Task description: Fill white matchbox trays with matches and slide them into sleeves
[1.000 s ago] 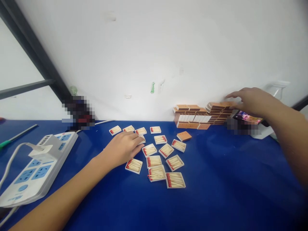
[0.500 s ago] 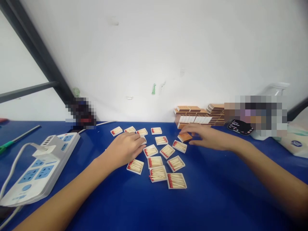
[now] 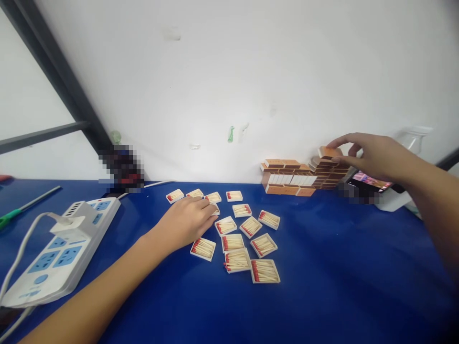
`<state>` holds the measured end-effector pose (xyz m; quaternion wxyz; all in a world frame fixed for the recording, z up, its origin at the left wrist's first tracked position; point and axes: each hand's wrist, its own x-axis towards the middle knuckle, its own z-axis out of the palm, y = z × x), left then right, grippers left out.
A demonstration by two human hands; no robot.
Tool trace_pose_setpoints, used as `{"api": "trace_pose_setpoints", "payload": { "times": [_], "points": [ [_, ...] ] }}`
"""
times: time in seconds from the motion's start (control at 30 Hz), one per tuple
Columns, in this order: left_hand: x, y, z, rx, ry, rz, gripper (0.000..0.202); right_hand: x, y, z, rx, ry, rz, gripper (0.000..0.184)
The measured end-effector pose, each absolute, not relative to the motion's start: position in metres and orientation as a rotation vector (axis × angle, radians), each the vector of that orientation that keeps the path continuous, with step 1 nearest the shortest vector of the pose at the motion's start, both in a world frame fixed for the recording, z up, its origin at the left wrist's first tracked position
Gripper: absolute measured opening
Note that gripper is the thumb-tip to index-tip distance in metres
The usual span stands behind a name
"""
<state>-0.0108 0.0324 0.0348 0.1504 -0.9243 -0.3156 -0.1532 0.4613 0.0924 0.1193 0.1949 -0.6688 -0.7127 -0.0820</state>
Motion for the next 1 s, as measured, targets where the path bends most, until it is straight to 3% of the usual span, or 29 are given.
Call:
{"api": "trace_pose_setpoints", "payload": {
  "times": [0.13,0.27,0.4,0.73,0.93,1.0],
  "points": [
    [-0.01,0.033,0.034,-2.668,-0.899,-0.418,0.024,0.463,0.094,0.111,-1.766,-2.051,-0.224,0.057],
    [-0.012,0.034,0.034,-2.646,-0.891,-0.423,0.028,0.423,0.068,0.098,-1.614,-1.907,-0.297,0.044],
    [-0.012,0.035,0.035,-2.617,-0.893,-0.431,0.032,0.363,0.034,0.073,-1.554,-2.177,0.271,0.039],
    [-0.015,0.033,0.044,-2.628,-0.937,-0.382,0.03,0.297,-0.024,0.061,-1.208,-2.528,0.743,0.021],
    [-0.032,0.033,0.07,-2.664,-1.291,-0.352,0.024,0.264,-0.043,0.039,-1.204,-2.509,0.65,0.05],
    [-0.032,0.027,0.078,-2.847,-1.419,-0.341,0.028,0.259,-0.044,0.033,-1.201,-2.521,0.65,0.04]
  ]
}}
